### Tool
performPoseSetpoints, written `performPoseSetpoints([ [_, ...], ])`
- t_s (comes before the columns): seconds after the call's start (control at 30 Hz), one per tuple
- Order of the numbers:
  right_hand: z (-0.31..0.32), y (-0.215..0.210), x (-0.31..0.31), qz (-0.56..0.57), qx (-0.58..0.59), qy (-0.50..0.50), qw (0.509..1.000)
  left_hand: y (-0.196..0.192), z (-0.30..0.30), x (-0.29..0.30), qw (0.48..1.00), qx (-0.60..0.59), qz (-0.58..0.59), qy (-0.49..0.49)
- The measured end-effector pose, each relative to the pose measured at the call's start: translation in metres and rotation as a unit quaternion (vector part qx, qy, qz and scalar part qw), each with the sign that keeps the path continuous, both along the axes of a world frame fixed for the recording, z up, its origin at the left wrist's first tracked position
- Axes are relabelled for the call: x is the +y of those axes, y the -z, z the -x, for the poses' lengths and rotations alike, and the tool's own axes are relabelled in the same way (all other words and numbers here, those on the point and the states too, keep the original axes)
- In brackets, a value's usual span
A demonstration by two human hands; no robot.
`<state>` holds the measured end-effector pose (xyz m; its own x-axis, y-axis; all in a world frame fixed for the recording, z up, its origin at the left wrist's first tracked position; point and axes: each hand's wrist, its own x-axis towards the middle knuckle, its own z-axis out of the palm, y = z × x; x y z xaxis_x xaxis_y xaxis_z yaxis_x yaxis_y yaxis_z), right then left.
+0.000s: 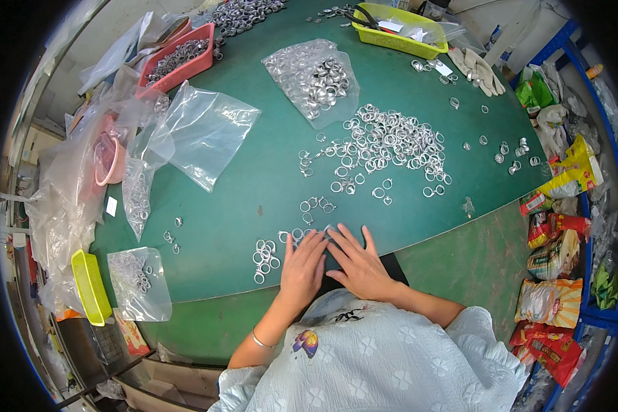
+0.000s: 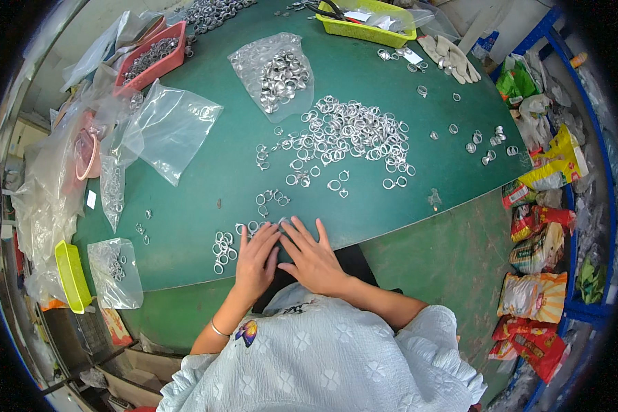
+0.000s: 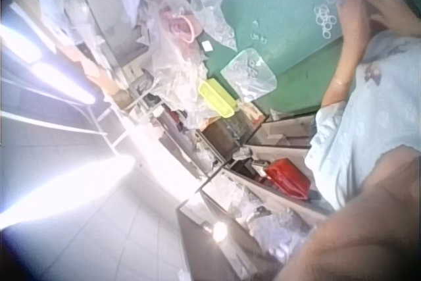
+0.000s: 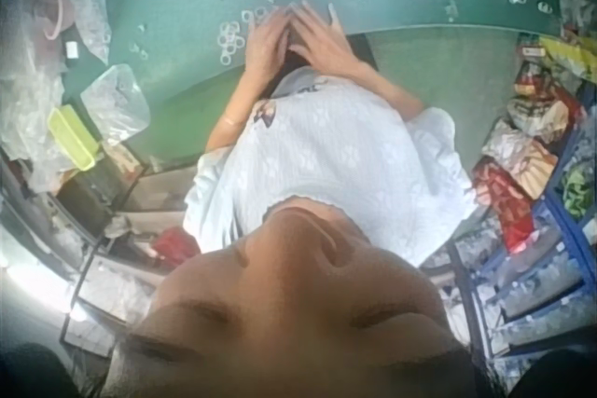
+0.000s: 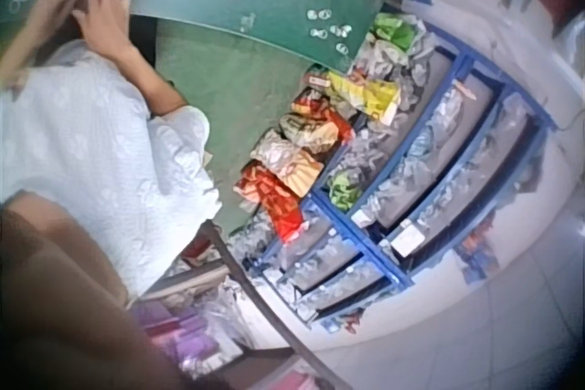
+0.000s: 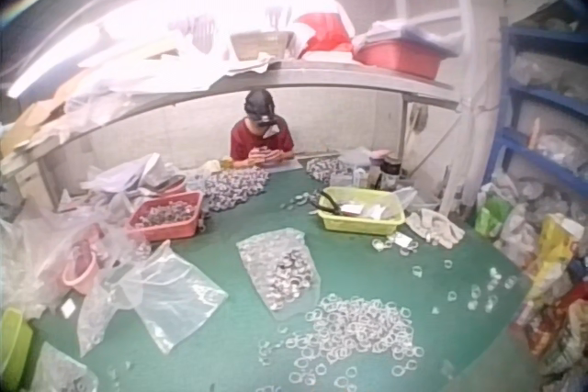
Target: The person uses their hands to sort and gather small silver rings on a green workbench, occasionally placing them into a plastic bag or picking up a bag from a shelf.
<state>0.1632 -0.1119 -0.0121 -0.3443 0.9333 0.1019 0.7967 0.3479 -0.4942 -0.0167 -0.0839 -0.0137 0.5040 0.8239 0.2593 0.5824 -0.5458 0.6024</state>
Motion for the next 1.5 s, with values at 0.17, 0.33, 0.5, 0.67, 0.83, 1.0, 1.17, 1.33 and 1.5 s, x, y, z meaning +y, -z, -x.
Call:
performPoseSetpoints([
  [0.17,-0.026,-0.006,0.033,-0.061,-0.043,0.190,0.979,-0.010,-0.004,0.001,1.000,-0.003,0.002,-0.005],
  [0.33,-0.018,-0.004,0.021,-0.052,-0.083,0.126,0.987,-0.003,-0.012,0.003,0.999,0.022,-0.003,0.032],
  [0.5,0.002,-0.007,-0.001,0.019,0.011,-0.017,1.000,0.006,0.011,0.000,0.999,0.033,-0.015,-0.009],
  [0.67,-0.007,-0.016,0.042,-0.075,0.016,0.022,0.997,-0.004,-0.004,-0.005,0.997,0.076,-0.019,0.009],
  [0.83,-0.034,-0.007,0.067,-0.081,-0.067,0.088,0.991,-0.002,-0.005,-0.006,0.994,0.106,-0.014,0.017],
  [1.0,-0.054,0.001,0.054,-0.087,-0.098,0.223,0.966,0.004,0.019,-0.006,0.996,0.064,-0.031,-0.045],
  [1.17,-0.032,-0.010,0.073,-0.118,-0.021,0.083,0.989,0.005,0.026,-0.001,0.992,0.070,-0.040,-0.092],
  [1.33,-0.032,-0.003,0.068,-0.086,-0.091,0.064,0.990,0.009,0.033,0.005,0.988,0.083,-0.049,-0.122],
  [1.5,-0.037,-0.011,0.072,-0.068,-0.049,0.069,0.994,0.008,0.032,0.003,0.986,0.051,-0.044,-0.150],
])
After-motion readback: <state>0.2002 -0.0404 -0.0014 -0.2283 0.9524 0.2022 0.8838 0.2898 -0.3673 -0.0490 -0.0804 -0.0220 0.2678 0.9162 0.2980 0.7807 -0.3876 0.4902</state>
